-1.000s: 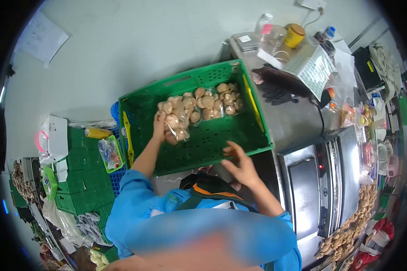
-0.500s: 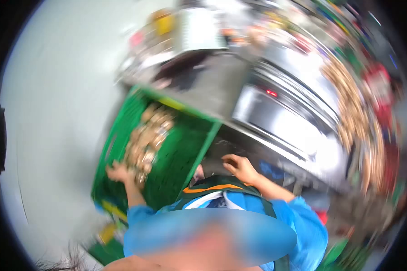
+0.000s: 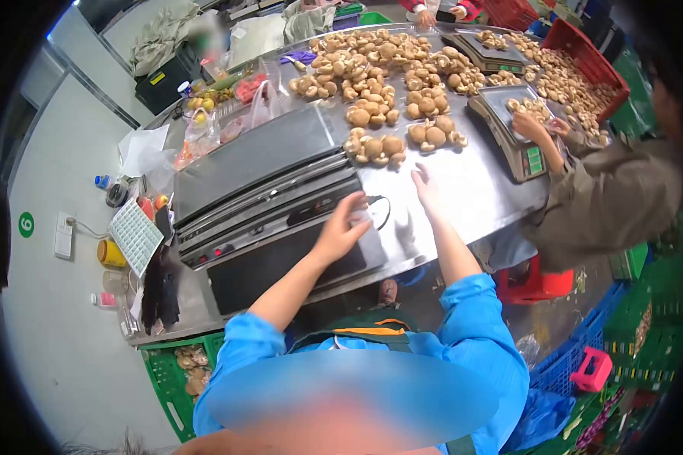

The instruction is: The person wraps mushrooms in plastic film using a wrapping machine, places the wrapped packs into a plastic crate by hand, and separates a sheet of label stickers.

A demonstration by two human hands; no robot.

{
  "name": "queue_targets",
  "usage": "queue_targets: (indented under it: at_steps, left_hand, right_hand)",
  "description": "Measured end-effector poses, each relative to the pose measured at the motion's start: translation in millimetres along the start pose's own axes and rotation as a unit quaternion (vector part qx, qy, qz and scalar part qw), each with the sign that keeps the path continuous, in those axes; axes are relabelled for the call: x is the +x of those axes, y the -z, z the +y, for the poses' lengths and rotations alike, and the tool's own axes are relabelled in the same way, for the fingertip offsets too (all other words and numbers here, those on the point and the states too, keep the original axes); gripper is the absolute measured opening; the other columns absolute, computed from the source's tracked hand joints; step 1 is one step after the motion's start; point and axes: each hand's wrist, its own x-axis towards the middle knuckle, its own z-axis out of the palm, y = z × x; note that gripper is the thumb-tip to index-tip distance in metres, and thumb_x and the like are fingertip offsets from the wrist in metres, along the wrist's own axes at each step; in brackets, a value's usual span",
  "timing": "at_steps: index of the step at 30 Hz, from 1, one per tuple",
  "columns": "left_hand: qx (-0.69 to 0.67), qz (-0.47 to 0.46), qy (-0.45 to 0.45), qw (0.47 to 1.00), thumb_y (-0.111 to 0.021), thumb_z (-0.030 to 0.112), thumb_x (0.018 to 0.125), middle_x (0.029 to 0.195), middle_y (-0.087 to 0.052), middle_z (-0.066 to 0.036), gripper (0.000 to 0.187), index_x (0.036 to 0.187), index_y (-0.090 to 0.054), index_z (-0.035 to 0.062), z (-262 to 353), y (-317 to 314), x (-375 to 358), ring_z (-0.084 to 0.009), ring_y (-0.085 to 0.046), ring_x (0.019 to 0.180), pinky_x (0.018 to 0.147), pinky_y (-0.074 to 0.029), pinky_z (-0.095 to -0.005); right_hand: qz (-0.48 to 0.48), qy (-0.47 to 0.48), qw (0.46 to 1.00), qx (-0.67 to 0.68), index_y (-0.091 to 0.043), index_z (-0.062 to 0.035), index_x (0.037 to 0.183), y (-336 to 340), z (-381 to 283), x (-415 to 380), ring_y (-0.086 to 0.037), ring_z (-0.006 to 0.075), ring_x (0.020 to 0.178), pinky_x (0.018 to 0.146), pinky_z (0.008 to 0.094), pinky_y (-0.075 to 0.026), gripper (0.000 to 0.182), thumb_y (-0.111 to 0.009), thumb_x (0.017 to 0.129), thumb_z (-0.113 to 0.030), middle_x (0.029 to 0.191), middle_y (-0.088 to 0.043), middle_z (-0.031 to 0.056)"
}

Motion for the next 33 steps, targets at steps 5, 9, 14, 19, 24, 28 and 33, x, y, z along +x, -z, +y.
queue_targets:
  at_steps: [5,9,14,19,24,28,33]
  left_hand:
    - [0.122,0.264,0.113,0.95,-0.063,0.024,0.074,0.119,-0.044,-0.022,0.062,0.123,-0.036,-0.0008,-99.1,-77.0,191.3,-0.032,-0.043,0.112,0.094,-0.034,-0.0391]
    - [0.275,0.357,0.26,0.854,-0.059,0.029,0.075,0.121,-0.042,-0.025,0.057,0.119,-0.039,-0.0021,-130.4,-44.0,268.8,-0.0372,-0.039,0.115,0.097,-0.031,-0.042]
    - [0.336,0.33,0.384,0.794,-0.058,0.038,0.075,0.12,-0.045,-0.023,0.059,0.118,-0.043,0.0001,-192.8,5.9,302.9,-0.0355,-0.043,0.114,0.096,-0.034,-0.0435]
    - [0.296,0.184,0.502,0.792,-0.051,0.046,0.079,0.127,-0.042,-0.021,0.063,0.124,-0.04,0.0027,-187.0,17.4,303.4,-0.034,-0.041,0.118,0.096,-0.034,-0.0433]
    - [0.313,0.124,0.472,0.814,-0.045,0.049,0.081,0.129,-0.04,-0.021,0.066,0.128,-0.036,0.0046,-212.8,2.9,282.9,-0.0352,-0.039,0.12,0.098,-0.032,-0.0439]
    - [0.335,0.051,0.447,0.828,-0.04,0.048,0.083,0.133,-0.037,-0.018,0.06,0.126,-0.04,0.0065,-163.4,-19.6,288.8,-0.0363,-0.039,0.119,0.097,-0.033,-0.0441]
    - [0.394,0.042,0.252,0.883,-0.039,0.05,0.084,0.119,-0.05,-0.018,0.057,0.123,-0.043,0.0099,-93.1,-5.5,305.6,-0.0386,-0.048,0.108,0.09,-0.038,-0.0465]
  right_hand:
    - [0.009,-0.025,0.996,-0.087,-0.043,0.0025,0.122,-33.5,43.3,110.4,-0.049,0.0327,0.108,0.09,0.0361,-0.039,0.067,-0.062,0.075,-0.041,0.115,-0.05,0.026]
    - [0.061,-0.041,0.986,-0.152,-0.037,0.0009,0.126,-57.7,47.2,126.0,-0.041,0.0377,0.114,0.096,0.043,-0.033,0.072,-0.062,0.072,-0.04,0.122,-0.042,0.0253]
    - [0.045,-0.049,0.984,-0.163,-0.031,-0.0014,0.13,-56.3,30.5,131.8,-0.035,0.0378,0.118,0.099,0.041,-0.03,0.077,-0.062,0.074,-0.044,0.126,-0.037,0.0245]
    - [0.007,-0.063,0.977,-0.204,-0.034,-0.0104,0.129,-54.1,21.2,128.6,-0.034,0.0397,0.118,0.094,0.0457,-0.035,0.072,-0.063,0.072,-0.045,0.132,-0.026,0.0235]
    - [0.011,-0.057,0.975,-0.215,-0.038,-0.0095,0.126,-48.9,17.8,103.6,-0.031,0.0414,0.119,0.095,0.0452,-0.034,0.07,-0.065,0.071,-0.043,0.134,-0.022,0.0252]
    - [0.089,0.008,0.981,-0.173,-0.039,-0.0119,0.123,-31.1,17.9,93.9,-0.031,0.0449,0.118,0.095,0.0469,-0.033,0.065,-0.069,0.07,-0.034,0.132,-0.022,0.0284]
    - [0.159,0.146,0.964,-0.155,-0.039,-0.0103,0.124,-17.9,-42.2,97.4,-0.026,0.0454,0.121,0.098,0.0457,-0.028,0.06,-0.066,0.075,-0.03,0.131,-0.022,0.0298]
